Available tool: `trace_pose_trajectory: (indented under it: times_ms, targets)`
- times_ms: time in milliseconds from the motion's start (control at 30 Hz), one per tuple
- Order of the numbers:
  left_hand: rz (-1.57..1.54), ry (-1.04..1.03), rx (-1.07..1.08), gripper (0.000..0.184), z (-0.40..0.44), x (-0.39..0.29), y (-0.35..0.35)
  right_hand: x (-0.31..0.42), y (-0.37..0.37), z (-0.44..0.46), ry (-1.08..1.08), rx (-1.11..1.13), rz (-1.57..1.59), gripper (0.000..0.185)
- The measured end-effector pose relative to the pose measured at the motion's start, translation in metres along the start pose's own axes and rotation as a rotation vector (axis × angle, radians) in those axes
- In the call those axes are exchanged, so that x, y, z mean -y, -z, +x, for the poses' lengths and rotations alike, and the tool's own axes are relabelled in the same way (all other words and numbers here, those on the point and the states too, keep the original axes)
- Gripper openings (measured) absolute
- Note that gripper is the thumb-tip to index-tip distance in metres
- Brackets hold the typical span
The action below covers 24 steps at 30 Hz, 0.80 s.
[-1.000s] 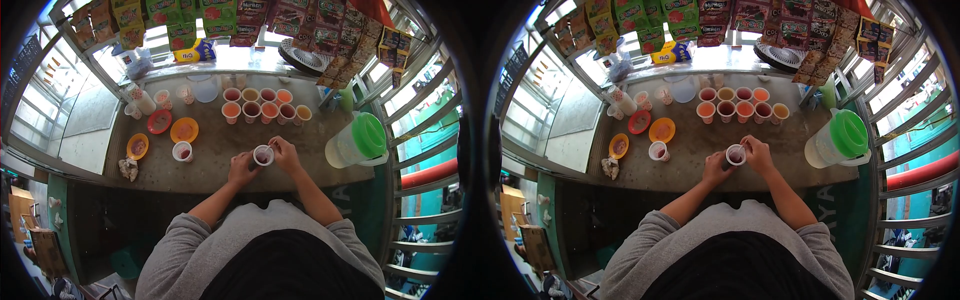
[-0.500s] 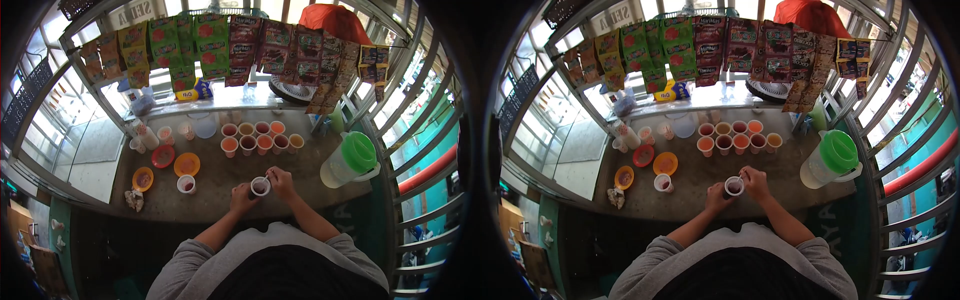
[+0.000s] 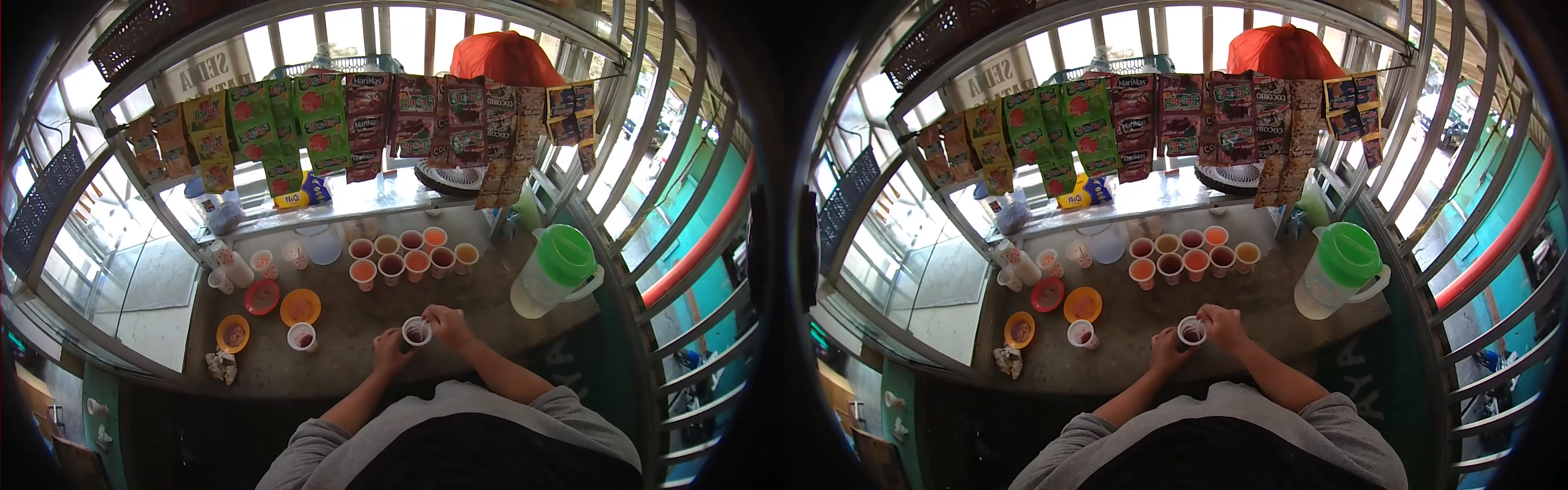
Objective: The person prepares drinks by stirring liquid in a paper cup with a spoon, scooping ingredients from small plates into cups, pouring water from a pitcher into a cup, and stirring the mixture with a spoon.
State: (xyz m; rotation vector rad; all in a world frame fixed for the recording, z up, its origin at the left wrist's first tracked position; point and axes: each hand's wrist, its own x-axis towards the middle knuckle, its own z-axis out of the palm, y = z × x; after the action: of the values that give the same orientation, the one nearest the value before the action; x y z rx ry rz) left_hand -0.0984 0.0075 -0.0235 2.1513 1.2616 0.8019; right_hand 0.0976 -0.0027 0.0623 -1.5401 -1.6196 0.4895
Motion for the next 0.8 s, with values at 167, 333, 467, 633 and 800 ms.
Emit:
trace_pose_trajectory:
  times_ms: [167,333,467,633,800]
  targets:
    - [-0.002,-0.015,0.012,0.058,-0.001,0.003,-0.001,0.005,0.001,0.001,-0.029,-0.08,0.082,0.02]
    - [0.003,-0.018,0.018,0.058,-0.001,0.003,-0.001,0.006,0.0,0.003,-0.066,-0.068,0.079,0.02]
    - [0.003,-0.016,0.028,0.059,-0.001,0.004,0.0,-0.003,-0.002,0.001,0.009,0.108,-0.005,0.02]
    - [0.001,-0.01,0.03,0.059,0.0,0.007,-0.001,0.0,-0.003,0.001,0.055,0.135,-0.095,0.016]
    - [0.002,-0.036,0.018,0.057,-0.002,0.009,-0.003,0.002,-0.003,0.008,-0.021,0.191,0.024,0.014]
